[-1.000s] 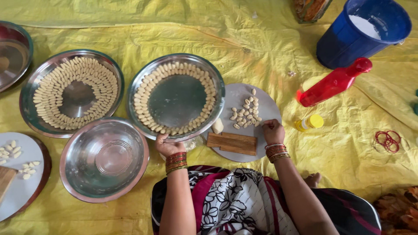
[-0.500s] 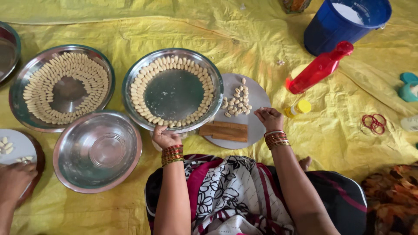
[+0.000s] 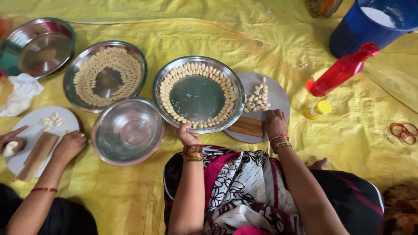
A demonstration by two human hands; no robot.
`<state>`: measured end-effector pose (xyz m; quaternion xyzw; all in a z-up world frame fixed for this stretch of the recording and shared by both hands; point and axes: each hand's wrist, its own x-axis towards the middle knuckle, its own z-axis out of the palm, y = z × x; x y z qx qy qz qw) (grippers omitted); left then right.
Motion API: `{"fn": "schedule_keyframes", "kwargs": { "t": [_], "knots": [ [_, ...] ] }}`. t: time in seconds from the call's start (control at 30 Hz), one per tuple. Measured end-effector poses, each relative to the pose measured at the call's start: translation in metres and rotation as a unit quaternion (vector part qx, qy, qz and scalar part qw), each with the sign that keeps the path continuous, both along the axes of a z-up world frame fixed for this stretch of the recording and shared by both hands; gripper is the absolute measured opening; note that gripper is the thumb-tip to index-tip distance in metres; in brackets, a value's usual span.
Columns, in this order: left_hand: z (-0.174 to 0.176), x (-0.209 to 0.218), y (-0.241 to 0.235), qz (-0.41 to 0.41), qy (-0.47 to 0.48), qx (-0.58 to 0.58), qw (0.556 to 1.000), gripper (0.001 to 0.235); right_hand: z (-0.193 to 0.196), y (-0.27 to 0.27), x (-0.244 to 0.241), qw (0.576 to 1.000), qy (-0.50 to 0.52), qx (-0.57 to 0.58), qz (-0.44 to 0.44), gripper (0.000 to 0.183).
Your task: The person arranges small, pre-shaped dough pieces in a circular pattern on a large metal tray. They pick up pieces from a smaller plate and place them one by one onto the tray, forming concentric rings.
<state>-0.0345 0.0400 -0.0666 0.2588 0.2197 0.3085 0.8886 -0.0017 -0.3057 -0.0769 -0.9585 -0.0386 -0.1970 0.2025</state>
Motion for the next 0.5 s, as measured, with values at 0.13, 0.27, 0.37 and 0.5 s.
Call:
{"fn": "schedule_keyframes", "kwargs": {
  "t": [0.13,0.27,0.37,0.5],
  "knots": [
    [-0.033,0.007,0.007,-0.023,0.032,-0.051,0.998,0.029,0.011,0.003,-0.003,1.000,0.005,0.009,-0.004,0.023],
    [-0.047,0.006,0.013,-0.039,0.077,-0.046,0.995,0.016,0.027,0.006,-0.006,0.999,0.028,0.027,-0.007,0.025],
    [-0.040,0.007,0.010,-0.044,0.065,-0.068,0.995,0.015,0.038,0.016,-0.005,0.999,0.012,0.028,-0.023,0.027],
    [-0.016,0.008,0.003,-0.048,0.042,-0.117,0.991,0.024,0.048,0.039,0.003,1.000,-0.010,-0.015,0.015,0.021]
  ]
}}
